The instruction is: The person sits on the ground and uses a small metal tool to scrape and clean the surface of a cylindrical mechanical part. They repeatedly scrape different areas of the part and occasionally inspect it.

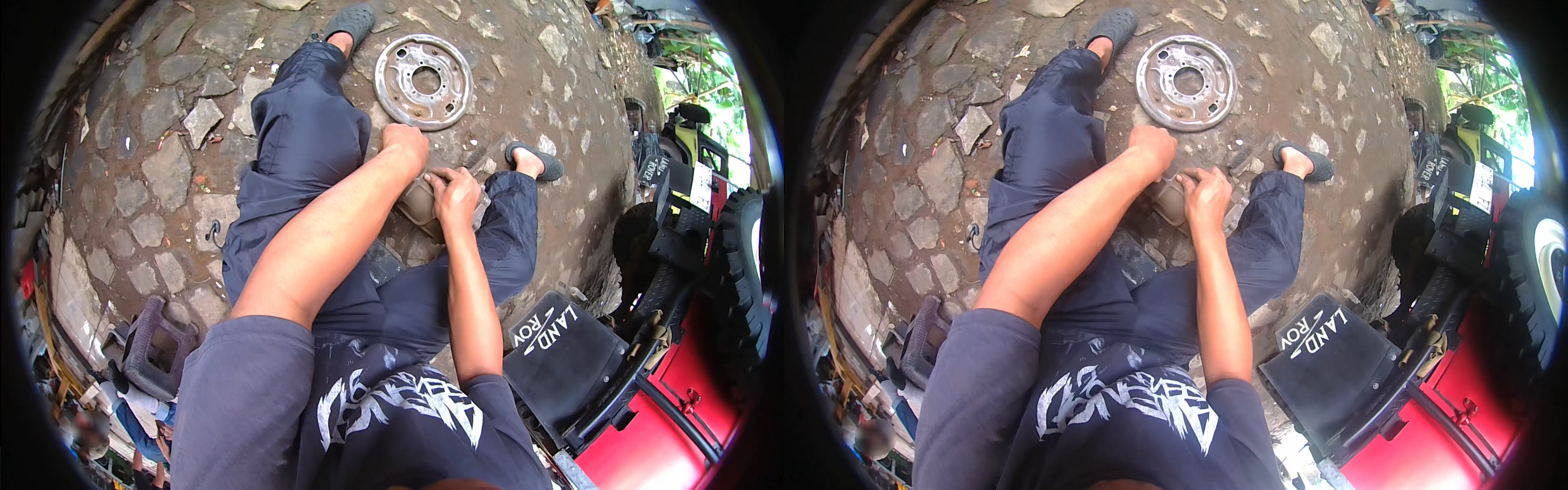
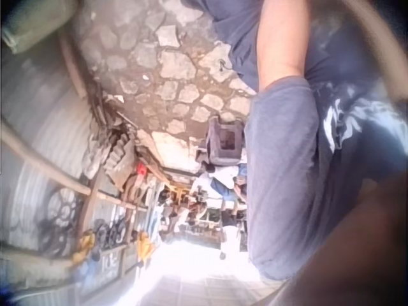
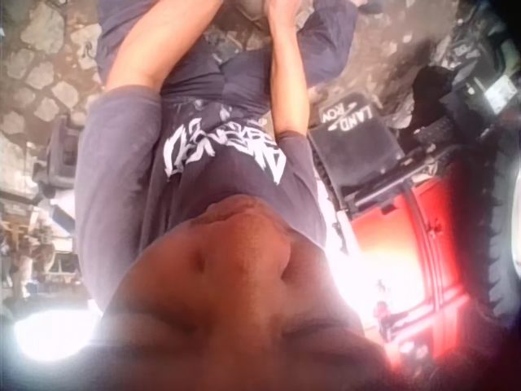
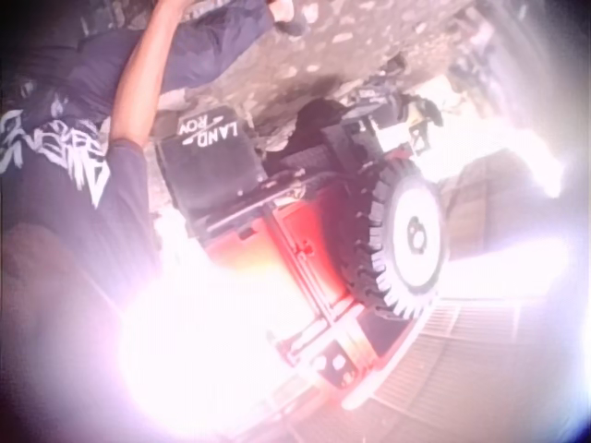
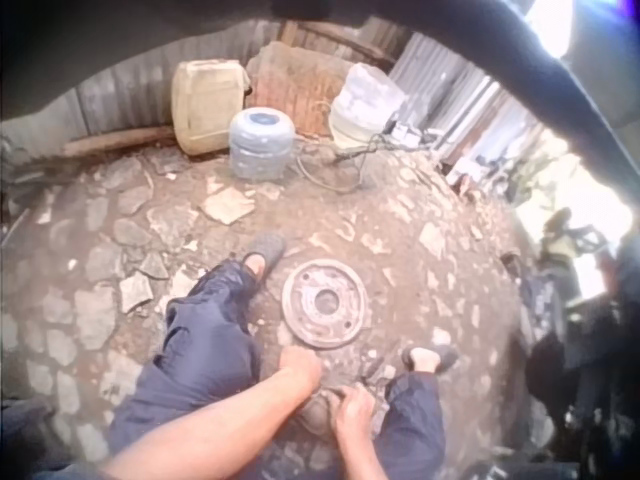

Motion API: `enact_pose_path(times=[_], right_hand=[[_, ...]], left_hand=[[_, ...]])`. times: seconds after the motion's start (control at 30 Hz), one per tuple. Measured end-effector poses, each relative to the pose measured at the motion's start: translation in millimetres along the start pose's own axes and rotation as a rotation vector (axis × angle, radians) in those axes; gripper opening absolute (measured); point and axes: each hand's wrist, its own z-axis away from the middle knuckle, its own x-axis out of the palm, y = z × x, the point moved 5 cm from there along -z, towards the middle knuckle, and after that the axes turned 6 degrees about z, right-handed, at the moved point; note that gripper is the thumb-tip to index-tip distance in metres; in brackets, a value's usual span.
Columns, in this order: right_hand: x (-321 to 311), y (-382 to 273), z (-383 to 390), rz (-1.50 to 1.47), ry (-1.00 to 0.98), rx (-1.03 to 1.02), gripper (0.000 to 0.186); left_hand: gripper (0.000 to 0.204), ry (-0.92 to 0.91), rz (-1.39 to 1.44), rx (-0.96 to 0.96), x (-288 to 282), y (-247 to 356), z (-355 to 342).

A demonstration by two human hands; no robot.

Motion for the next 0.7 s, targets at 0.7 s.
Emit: enact_pose_path(times=[0.7], right_hand=[[-5, 33, -18, 0.053, -0.288, 0.12, 0.027]], left_hand=[[0.045, 0.021, 0.059, 0.006, 5, -1, -2]])
